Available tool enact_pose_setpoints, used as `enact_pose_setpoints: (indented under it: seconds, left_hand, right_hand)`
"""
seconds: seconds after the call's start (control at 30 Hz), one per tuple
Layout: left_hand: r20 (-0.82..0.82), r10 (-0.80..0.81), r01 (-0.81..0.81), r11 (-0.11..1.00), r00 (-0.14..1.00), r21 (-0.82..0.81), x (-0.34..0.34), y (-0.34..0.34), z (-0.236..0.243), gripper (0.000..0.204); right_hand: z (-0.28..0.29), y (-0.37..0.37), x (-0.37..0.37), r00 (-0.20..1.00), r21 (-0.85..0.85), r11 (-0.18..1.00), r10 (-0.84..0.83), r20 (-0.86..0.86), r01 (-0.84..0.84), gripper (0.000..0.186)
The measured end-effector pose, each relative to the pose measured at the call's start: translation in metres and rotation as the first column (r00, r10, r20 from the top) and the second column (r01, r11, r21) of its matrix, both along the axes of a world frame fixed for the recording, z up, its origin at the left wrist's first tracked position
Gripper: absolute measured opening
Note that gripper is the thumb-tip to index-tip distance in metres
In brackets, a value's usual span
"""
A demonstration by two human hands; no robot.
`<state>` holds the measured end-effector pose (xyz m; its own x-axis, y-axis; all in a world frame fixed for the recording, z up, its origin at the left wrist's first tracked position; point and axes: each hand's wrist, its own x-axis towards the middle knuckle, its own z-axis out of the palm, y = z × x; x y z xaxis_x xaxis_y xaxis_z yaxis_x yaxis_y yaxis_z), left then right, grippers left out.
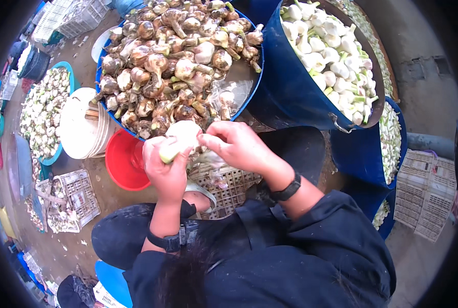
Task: The person peels garlic by hand, removing the outer skins and stems before placing the cleaned bulbs into a blue barrel. They retrieve unpeeled garlic one at a time from a large blue basin and discard the loose skins onto the floor.
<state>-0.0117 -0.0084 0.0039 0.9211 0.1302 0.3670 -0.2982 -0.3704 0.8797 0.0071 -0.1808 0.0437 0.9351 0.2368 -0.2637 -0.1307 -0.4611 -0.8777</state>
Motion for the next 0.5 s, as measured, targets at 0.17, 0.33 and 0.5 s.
enact_pose_setpoints:
  seconds: [0.17, 0.33, 0.5]
  left_hand:
    - [0.234, -0.101, -0.016, 0.893, 0.967, 0.45, -0.005, 0.006, 0.015, 0.025]
    - [-0.182, 0.155, -0.214, 0.904, 0.971, -0.371, -0.006, -0.002, 0.002, 0.013]
    - [-0.256, 0.09, -0.206, 0.856, 0.962, -0.474, -0.003, 0.015, -0.001, 0.013]
  right_hand:
    - [-0.019, 0.018, 0.003, 0.999, 0.047, 0.998, -0.034, -0.01, 0.035, 0.023]
    - [-0.08, 0.003, -0.006, 0.988, -0.216, 0.965, -0.15, 0.019, 0.151, 0.027]
    - [-0.074, 0.006, -0.016, 0.925, 0.156, 0.95, -0.214, -0.313, 0.272, 0.032]
